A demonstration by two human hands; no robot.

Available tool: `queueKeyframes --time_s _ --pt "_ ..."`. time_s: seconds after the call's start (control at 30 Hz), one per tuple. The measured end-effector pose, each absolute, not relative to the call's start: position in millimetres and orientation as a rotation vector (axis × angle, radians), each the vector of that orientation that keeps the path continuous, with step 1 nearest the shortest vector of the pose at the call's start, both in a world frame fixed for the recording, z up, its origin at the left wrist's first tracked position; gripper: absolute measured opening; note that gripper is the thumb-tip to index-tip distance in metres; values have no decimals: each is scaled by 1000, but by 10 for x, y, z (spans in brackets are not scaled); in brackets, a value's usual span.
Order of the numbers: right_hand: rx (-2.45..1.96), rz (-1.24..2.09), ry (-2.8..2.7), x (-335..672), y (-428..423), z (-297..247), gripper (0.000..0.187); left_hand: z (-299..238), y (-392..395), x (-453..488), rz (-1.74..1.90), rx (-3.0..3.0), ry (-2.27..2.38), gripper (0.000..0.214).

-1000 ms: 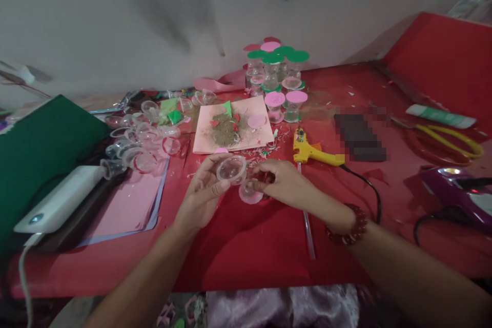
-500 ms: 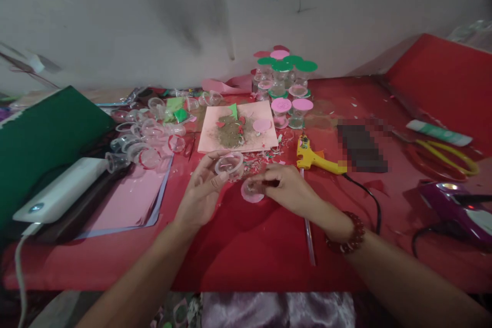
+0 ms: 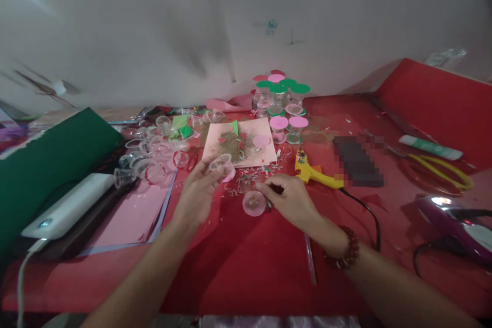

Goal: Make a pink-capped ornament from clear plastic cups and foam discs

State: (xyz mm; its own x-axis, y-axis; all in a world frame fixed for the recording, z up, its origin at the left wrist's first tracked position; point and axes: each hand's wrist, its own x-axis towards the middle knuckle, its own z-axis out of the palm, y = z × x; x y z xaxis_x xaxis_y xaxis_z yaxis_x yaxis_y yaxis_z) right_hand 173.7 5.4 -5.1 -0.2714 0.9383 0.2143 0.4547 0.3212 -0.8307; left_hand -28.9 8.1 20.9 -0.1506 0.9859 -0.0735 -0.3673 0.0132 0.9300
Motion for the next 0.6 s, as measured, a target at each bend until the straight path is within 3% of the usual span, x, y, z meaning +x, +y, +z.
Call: queueKeyframes --time_s 0.07,0.2,0.47,0.6 --pt "-1228 776 -1943 1743 53 -68 41 279 290 -324 1463 996 1077 33" --pt "-1183 677 -2052 1755 41 -99 37 317 796 -430 1315 1486 1500 38" --pt "-1176 634 -2049 1762 28 -36 40 246 1249 -666 1078 1745 1650 49" --pt "-1174 676 -2007 1771 33 -24 26 219 1142 -670 1094 1803 1660 54"
